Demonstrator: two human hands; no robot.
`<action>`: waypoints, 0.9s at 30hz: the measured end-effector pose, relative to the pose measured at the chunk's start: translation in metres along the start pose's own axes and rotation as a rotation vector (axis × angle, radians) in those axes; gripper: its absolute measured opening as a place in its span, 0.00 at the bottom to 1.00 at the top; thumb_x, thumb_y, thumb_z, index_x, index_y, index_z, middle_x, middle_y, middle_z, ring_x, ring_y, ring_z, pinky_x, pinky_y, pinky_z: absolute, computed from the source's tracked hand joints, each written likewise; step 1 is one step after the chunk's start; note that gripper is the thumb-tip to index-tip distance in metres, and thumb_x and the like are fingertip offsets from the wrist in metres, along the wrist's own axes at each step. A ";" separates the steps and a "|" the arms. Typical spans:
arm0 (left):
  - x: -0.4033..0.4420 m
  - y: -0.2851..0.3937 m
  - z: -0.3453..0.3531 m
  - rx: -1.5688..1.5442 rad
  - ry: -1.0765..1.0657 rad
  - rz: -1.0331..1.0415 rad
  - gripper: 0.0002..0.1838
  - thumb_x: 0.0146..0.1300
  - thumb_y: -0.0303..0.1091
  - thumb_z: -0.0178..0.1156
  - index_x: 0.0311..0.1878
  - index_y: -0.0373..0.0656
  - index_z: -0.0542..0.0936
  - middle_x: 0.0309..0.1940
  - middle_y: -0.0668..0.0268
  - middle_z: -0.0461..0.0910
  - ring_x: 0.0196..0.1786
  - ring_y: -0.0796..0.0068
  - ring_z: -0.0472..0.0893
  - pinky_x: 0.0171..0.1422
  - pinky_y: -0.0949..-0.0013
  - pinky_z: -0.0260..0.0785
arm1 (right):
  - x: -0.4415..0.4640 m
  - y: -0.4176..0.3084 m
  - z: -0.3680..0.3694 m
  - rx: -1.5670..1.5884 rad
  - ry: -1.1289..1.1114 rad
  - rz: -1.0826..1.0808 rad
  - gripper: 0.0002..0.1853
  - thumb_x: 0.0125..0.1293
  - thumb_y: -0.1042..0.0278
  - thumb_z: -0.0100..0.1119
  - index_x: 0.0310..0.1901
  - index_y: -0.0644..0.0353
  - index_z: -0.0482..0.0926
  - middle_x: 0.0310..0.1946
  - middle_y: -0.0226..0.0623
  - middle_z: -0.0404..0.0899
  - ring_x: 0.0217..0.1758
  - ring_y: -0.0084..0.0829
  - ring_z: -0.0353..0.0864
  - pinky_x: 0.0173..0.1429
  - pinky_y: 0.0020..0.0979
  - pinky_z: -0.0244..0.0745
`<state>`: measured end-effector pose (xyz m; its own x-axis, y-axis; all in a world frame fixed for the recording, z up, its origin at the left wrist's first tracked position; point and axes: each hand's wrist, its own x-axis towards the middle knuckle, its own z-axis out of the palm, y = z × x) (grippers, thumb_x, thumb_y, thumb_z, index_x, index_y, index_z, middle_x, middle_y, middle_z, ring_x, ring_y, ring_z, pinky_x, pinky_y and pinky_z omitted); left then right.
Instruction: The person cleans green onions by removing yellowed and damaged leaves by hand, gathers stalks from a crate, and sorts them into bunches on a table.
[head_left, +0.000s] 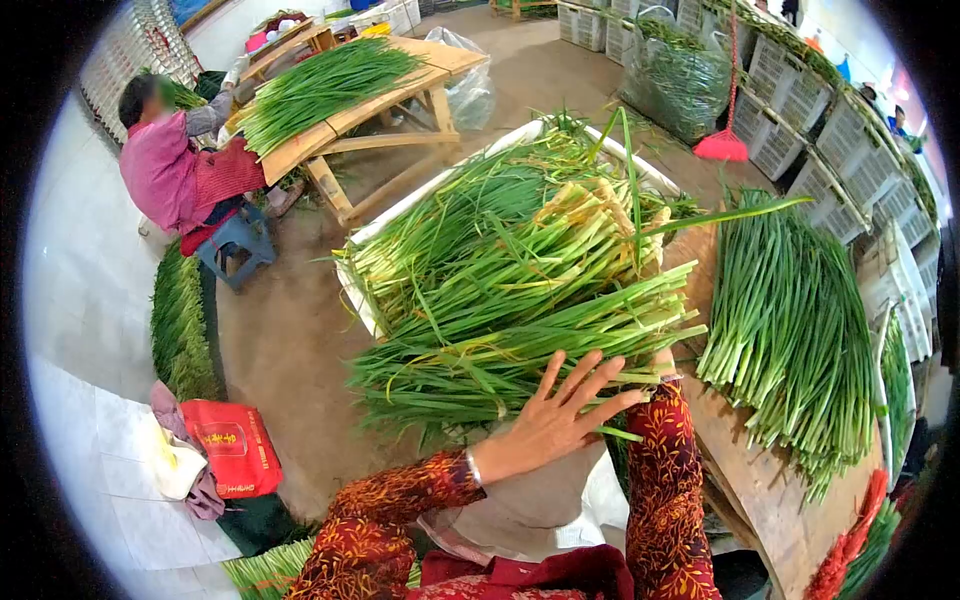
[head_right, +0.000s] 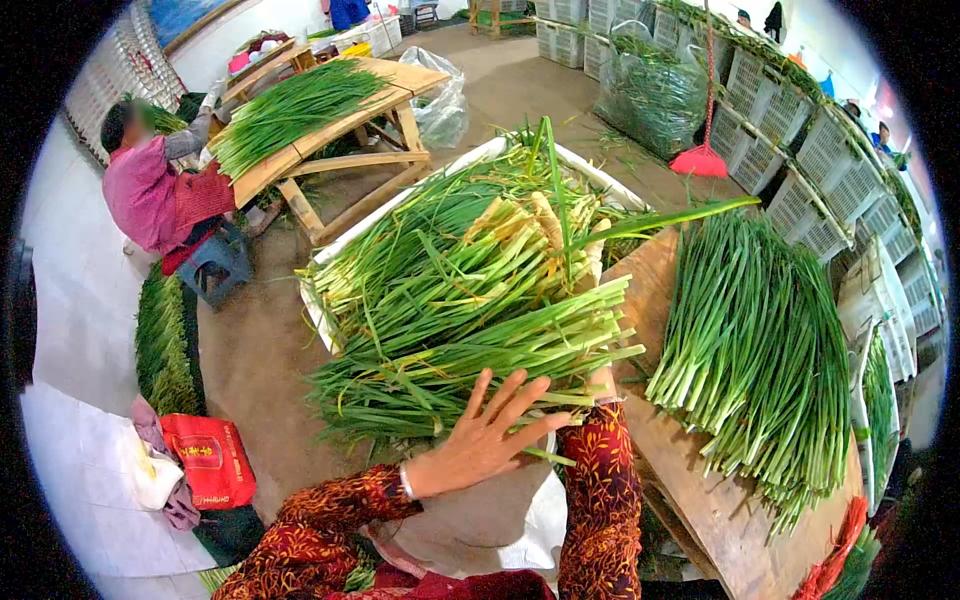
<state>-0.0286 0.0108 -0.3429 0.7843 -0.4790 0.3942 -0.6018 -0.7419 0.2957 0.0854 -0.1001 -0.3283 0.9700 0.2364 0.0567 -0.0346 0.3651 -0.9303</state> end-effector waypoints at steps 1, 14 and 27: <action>-0.001 -0.006 0.010 0.006 0.000 -0.003 0.45 0.42 0.43 0.66 0.65 0.62 0.55 0.67 0.56 0.45 0.69 0.52 0.47 0.68 0.40 0.34 | 0.001 -0.001 0.001 0.002 -0.004 -0.003 0.19 0.62 0.59 0.43 0.52 0.57 0.70 0.43 0.35 0.73 0.47 0.26 0.72 0.53 0.29 0.68; 0.039 -0.056 -0.068 0.094 0.306 -0.302 0.56 0.34 0.45 0.72 0.66 0.47 0.49 0.68 0.53 0.35 0.70 0.52 0.37 0.71 0.49 0.31 | 0.036 -0.015 0.023 -0.030 -0.063 -0.077 0.17 0.60 0.64 0.44 0.51 0.57 0.71 0.42 0.35 0.73 0.45 0.26 0.72 0.51 0.29 0.70; 0.020 -0.026 -0.069 0.097 0.228 -0.457 0.61 0.27 0.45 0.74 0.66 0.45 0.47 0.65 0.47 0.43 0.68 0.48 0.42 0.70 0.47 0.34 | 0.041 -0.008 0.048 -0.113 -0.169 -0.106 0.16 0.59 0.70 0.46 0.50 0.57 0.71 0.40 0.36 0.73 0.43 0.26 0.73 0.49 0.29 0.72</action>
<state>-0.0075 0.0525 -0.2829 0.9043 0.0102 0.4268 -0.1805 -0.8968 0.4040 0.1143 -0.0501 -0.3013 0.9125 0.3529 0.2068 0.1015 0.2944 -0.9503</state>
